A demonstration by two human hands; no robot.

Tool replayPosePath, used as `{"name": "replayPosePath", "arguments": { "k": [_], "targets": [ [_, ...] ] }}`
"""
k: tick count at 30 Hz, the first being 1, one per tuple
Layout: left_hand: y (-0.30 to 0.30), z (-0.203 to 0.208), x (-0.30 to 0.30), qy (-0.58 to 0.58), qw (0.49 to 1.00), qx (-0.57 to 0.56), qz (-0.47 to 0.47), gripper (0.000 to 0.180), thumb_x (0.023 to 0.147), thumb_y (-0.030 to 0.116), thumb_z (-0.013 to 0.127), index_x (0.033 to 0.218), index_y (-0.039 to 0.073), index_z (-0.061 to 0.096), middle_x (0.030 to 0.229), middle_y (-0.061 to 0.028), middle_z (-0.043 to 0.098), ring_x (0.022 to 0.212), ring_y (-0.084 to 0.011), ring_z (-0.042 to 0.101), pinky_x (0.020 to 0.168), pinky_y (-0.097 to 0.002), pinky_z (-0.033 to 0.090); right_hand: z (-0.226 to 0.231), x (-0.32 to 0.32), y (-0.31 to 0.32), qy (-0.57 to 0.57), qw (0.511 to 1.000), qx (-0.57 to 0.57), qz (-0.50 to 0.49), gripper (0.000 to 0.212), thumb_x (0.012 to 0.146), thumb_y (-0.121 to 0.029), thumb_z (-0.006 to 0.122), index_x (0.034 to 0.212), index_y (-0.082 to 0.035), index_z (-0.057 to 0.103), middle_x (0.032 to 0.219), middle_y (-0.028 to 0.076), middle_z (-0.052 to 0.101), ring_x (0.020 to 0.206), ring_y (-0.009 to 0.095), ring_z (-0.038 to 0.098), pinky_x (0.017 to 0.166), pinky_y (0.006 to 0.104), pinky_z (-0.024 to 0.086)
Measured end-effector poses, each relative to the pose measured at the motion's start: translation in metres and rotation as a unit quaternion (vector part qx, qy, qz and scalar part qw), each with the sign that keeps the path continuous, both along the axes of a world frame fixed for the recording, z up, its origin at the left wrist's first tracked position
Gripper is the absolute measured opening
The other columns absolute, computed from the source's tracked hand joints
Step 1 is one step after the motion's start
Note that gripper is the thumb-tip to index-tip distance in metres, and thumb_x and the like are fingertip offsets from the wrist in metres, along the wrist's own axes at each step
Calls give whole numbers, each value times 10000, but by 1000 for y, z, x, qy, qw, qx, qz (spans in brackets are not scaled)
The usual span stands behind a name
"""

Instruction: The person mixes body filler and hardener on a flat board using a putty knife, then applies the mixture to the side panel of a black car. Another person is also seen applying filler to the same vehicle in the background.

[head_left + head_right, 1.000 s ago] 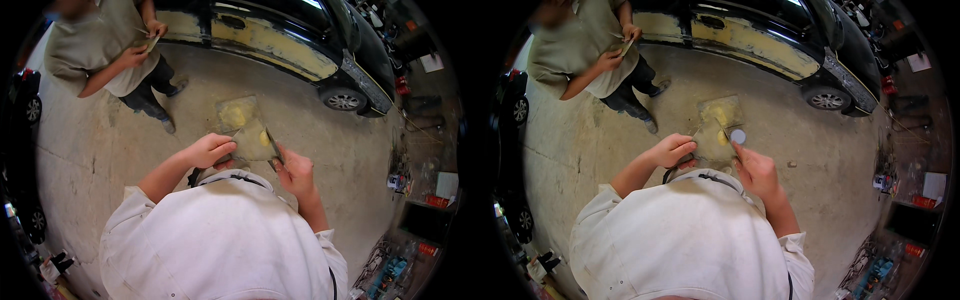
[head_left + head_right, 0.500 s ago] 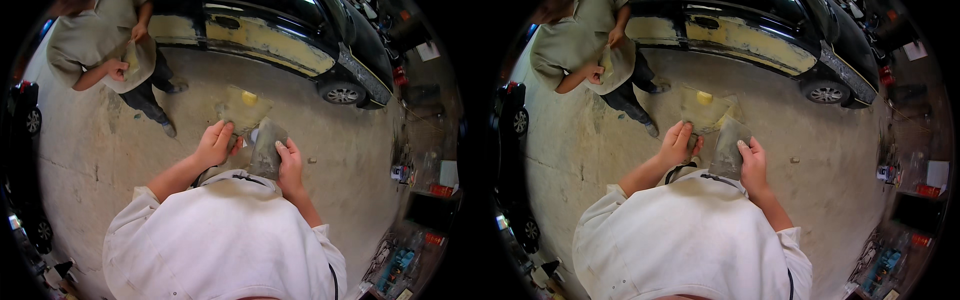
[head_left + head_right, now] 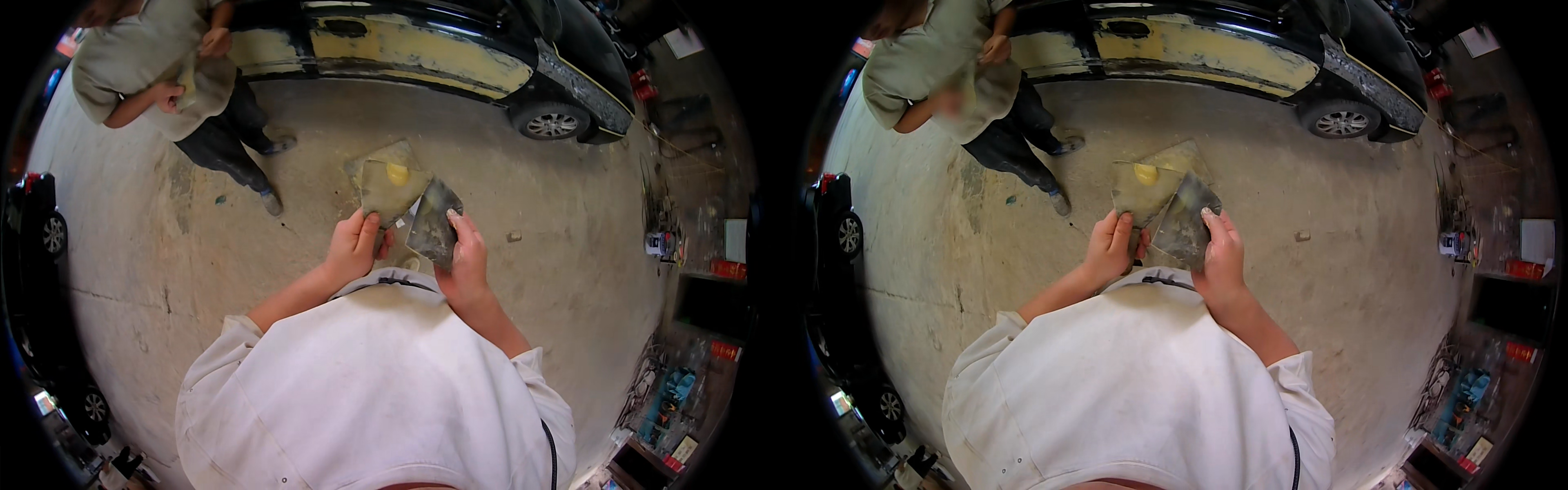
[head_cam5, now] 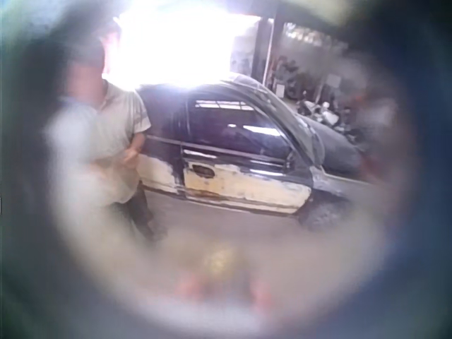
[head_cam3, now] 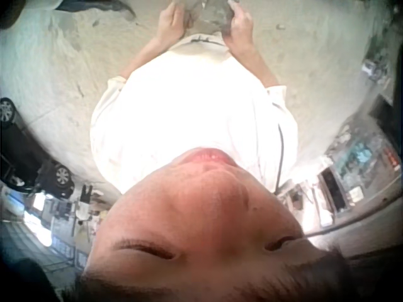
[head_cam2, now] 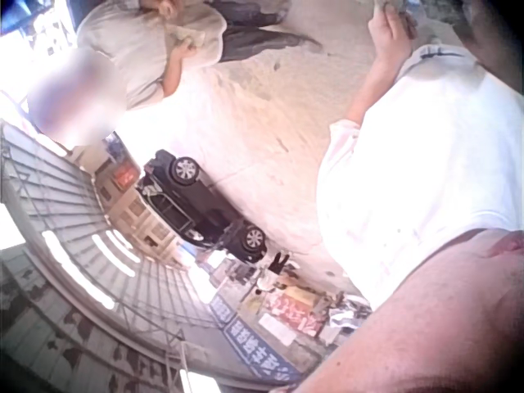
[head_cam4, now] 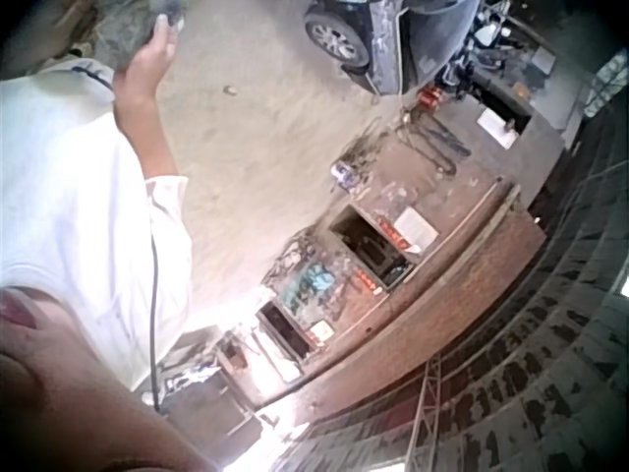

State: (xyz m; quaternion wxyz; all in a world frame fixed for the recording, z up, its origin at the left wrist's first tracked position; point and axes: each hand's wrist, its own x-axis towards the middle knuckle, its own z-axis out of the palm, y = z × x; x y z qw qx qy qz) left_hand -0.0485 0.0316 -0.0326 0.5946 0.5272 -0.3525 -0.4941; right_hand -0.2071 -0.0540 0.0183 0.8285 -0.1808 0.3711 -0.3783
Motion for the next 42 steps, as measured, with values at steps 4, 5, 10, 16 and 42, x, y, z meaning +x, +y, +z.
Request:
{"name": "replayPosePath", "arguments": {
  "k": [4, 5, 10, 16, 42],
  "targets": [
    [1, 3, 0, 15, 1000, -4, -1, 276, 1022, 230, 371, 1030, 9, 535, 714, -26, 582, 544, -80, 509, 511, -233, 425, -6, -1, 0, 19, 999, -3, -35, 211, 928, -125, 471, 1109, -62, 561, 1058, 66, 630, 959, 189, 615, 845, 335, 502],
    [2, 2, 1, 27, 999, -4, -17, 274, 1022, 230, 368, 1026, 11, 533, 713, -32, 582, 541, -85, 509, 508, -236, 423, -7, -1, 0, 30, 998, -1, -50, 206, 928, -125, 475, 1104, -65, 562, 1055, 66, 631, 956, 189, 616, 843, 334, 501],
    [8, 11, 17, 189, 977, 34, -97, 319, 1029, 261, 327, 1023, 0, 511, 726, -78, 588, 531, -123, 519, 513, -247, 426, -12, -6, -13, 71, 969, -170, -166, 183, 957, -160, 501, 1104, -60, 544, 1013, 45, 620, 889, 137, 602, 793, 278, 494],
    [18, 17, 47, 118, 969, 57, -209, 299, 1024, 242, 336, 965, 4, 508, 715, -90, 592, 515, -133, 523, 505, -274, 444, -15, -19, -9, 135, 894, -373, -209, 155, 957, -116, 521, 1099, -55, 529, 1036, 44, 604, 845, 83, 570, 689, 225, 465],
    [41, 2, 77, 300, 881, 25, -364, 406, 1001, 394, 386, 1019, 18, 537, 692, -111, 606, 467, -145, 520, 438, -275, 426, 17, 55, 54, 265, 879, -389, 79, 396, 874, -126, 573, 1200, 76, 473, 1080, 121, 590, 1003, 175, 577, 890, 302, 438]
  ]
}}
